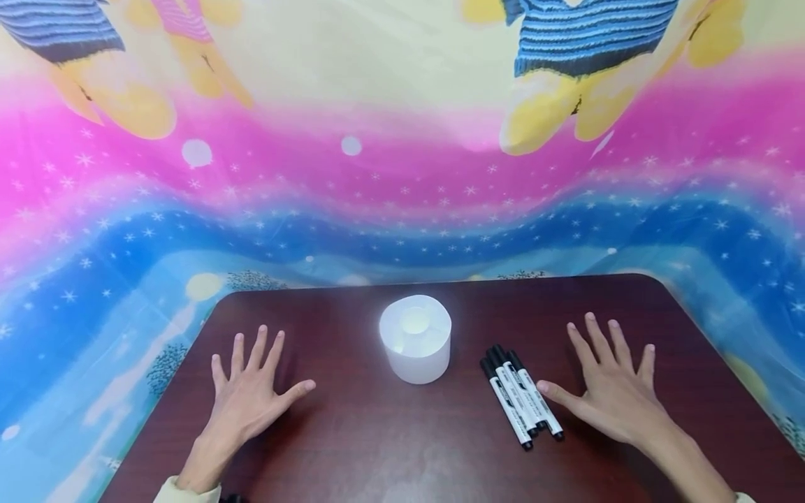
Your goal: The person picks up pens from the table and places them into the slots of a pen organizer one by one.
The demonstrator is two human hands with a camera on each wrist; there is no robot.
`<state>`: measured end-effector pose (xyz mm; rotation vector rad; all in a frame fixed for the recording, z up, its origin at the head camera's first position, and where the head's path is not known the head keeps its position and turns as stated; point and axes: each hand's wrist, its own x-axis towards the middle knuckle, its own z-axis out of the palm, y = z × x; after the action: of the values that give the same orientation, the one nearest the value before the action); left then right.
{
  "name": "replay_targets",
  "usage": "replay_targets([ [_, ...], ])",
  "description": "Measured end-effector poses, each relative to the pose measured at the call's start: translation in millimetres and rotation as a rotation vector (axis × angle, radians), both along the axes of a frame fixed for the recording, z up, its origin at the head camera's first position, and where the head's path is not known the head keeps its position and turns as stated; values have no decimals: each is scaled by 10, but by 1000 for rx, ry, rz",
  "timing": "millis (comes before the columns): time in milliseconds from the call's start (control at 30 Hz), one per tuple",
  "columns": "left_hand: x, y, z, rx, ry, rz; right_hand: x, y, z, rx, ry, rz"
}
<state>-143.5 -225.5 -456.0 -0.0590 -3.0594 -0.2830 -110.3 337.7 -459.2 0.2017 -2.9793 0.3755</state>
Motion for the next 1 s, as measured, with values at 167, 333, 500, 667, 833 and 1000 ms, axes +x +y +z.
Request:
replay_targets([
  [167,-60,204,45,37,2,-31,-45,-73,-5,-22,-25,25],
  [333,-131,455,115,38,23,-72,-74,-129,-21,-62,-36,62],
  [500,-182,677,193,67,32,-118,-98,-183,-31,-105,-54,99],
  [667,-224,854,255,147,52,-161,-118,-221,-43,-141,-69,121],
  [833,-270,984,277,227,66,-201,-126,-238,-45,-150,-91,108],
  [1000,-293,1058,285,291,68,-245,-134,-233,-48,-166,-108,106],
])
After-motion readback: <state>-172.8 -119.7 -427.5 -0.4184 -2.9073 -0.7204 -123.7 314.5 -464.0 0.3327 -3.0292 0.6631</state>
